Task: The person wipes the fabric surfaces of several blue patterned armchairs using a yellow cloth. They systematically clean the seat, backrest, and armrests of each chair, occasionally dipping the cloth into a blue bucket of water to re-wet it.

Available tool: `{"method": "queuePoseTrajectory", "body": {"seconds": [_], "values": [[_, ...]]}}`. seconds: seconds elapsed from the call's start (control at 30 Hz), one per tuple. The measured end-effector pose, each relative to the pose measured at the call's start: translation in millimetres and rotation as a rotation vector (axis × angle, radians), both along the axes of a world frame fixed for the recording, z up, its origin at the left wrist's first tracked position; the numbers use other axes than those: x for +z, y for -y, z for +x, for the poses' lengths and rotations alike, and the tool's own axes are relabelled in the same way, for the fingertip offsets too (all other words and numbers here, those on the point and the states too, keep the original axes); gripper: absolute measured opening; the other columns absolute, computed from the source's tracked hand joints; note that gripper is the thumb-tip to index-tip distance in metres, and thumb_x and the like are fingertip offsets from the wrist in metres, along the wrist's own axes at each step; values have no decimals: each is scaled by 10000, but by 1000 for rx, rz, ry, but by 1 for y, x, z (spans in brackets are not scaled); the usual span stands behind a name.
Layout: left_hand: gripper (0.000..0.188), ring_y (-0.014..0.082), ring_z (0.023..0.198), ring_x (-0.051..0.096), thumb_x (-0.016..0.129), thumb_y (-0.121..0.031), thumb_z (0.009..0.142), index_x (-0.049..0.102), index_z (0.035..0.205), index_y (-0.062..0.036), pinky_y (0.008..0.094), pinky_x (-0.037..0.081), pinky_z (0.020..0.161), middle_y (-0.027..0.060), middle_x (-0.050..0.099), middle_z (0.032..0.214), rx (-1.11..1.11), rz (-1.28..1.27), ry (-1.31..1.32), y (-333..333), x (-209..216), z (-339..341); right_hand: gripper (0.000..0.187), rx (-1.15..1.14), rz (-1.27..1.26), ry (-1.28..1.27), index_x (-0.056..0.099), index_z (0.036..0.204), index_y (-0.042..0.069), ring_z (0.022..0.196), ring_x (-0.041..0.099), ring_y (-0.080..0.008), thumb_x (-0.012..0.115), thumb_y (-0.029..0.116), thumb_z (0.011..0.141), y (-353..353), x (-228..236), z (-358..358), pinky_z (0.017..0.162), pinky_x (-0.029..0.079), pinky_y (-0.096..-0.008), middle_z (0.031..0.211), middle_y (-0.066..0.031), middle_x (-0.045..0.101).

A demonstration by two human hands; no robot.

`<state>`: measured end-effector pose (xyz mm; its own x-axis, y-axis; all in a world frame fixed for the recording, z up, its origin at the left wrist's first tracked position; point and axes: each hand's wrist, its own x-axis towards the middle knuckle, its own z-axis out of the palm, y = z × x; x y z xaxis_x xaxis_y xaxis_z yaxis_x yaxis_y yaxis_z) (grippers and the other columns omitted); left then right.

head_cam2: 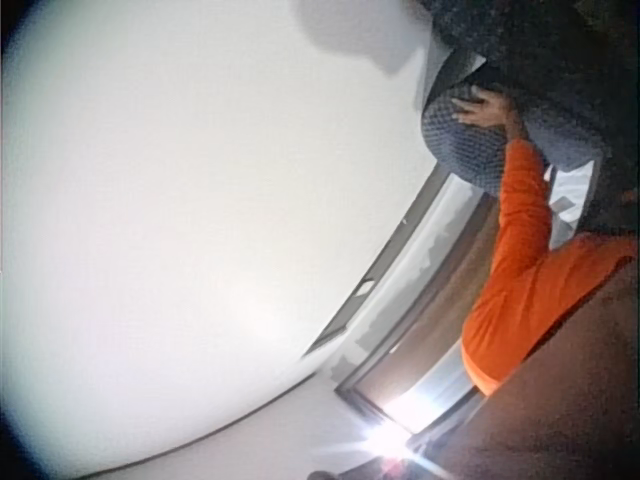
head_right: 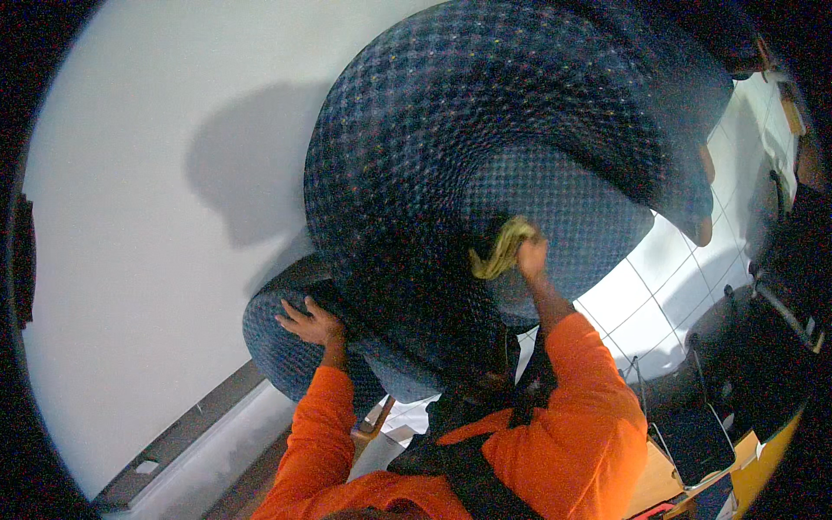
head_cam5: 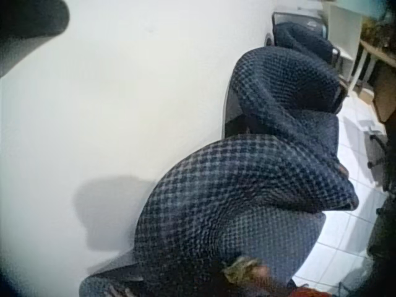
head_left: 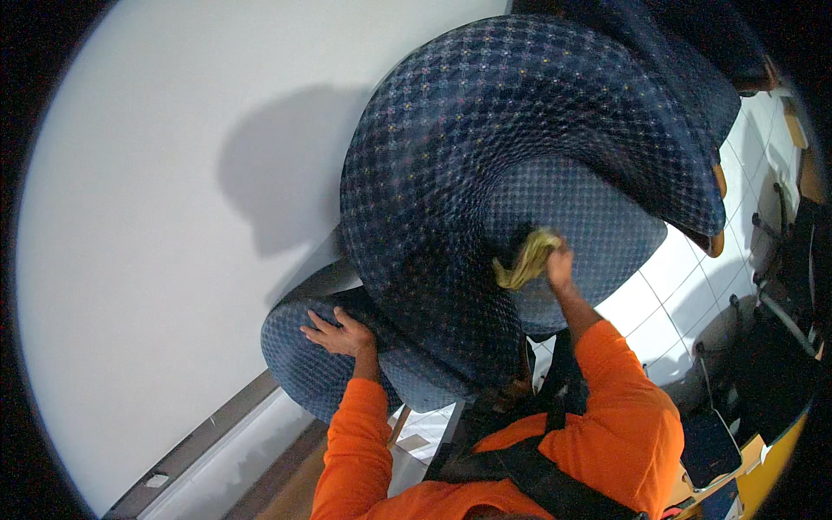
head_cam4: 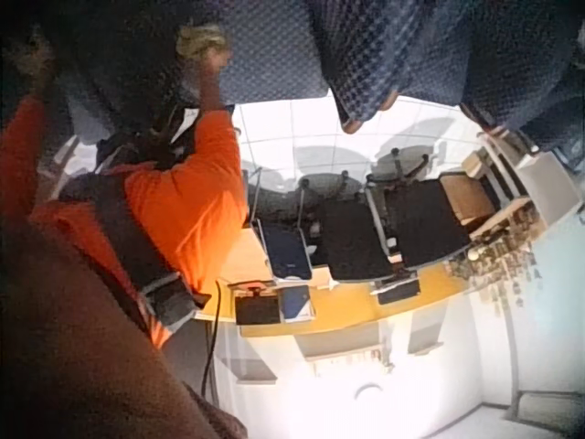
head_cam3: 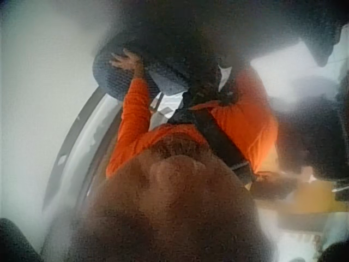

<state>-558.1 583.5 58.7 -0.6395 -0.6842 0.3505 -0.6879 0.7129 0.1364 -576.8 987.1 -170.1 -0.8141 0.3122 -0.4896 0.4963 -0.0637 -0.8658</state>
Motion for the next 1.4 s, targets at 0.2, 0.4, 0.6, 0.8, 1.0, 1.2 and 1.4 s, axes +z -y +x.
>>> {"method": "queuePoseTrajectory", "body": {"seconds": [0.2,0.4,0.6,0.8,1.0,1.2,1.4], "values": [[674,514,1439,216,575,-459,933,414,1492,-117,632,236,1130,320,197,1573,-55,-28,-17,4,-3,3,459,-309,-46,-182,515,1374,-22,1127,588,-282,485,32,920,69,19,-150,986,459,-359,1250,-176,621],[680,517,1435,222,573,-472,931,411,1495,-127,619,239,1134,311,213,1572,-23,-24,6,4,-3,2,463,567,216,-62,577,1324,25,1224,539,-454,592,31,861,125,8,49,1067,412,-468,1270,-278,592],[684,524,1431,228,576,-477,932,407,1500,-135,622,253,1126,321,210,1569,30,-20,20,2,-4,1,439,399,-29,317,597,1295,49,957,664,-426,469,356,1009,-14,-63,76,874,525,-496,1096,-240,679],[677,523,1425,247,590,-463,927,422,1490,-128,630,274,1110,335,220,1560,-25,-25,-11,11,-8,4,431,61,-66,28,574,1324,39,980,617,-328,497,321,1007,106,-66,-71,866,501,-435,1079,-200,649],[682,524,1423,251,605,-458,913,430,1486,-131,630,279,1108,329,225,1561,-3,-31,-21,10,-9,0,586,769,136,247,413,1459,16,1325,476,-423,478,383,1008,116,-57,68,1110,368,-440,1390,-274,530],[692,492,1456,200,599,-462,910,413,1497,-147,613,241,1130,296,180,1590,57,-16,43,1,-3,0,522,804,13,359,577,1327,10,1171,579,-306,552,406,987,0,8,62,1013,446,-395,1237,-175,639],[689,488,1459,191,583,-471,925,393,1506,-154,618,226,1133,288,158,1598,47,-6,27,1,-5,-1,638,-169,-189,-517,377,1487,-6,1229,527,-222,547,387,1013,21,123,-147,1053,409,-345,1371,-168,545]]}}
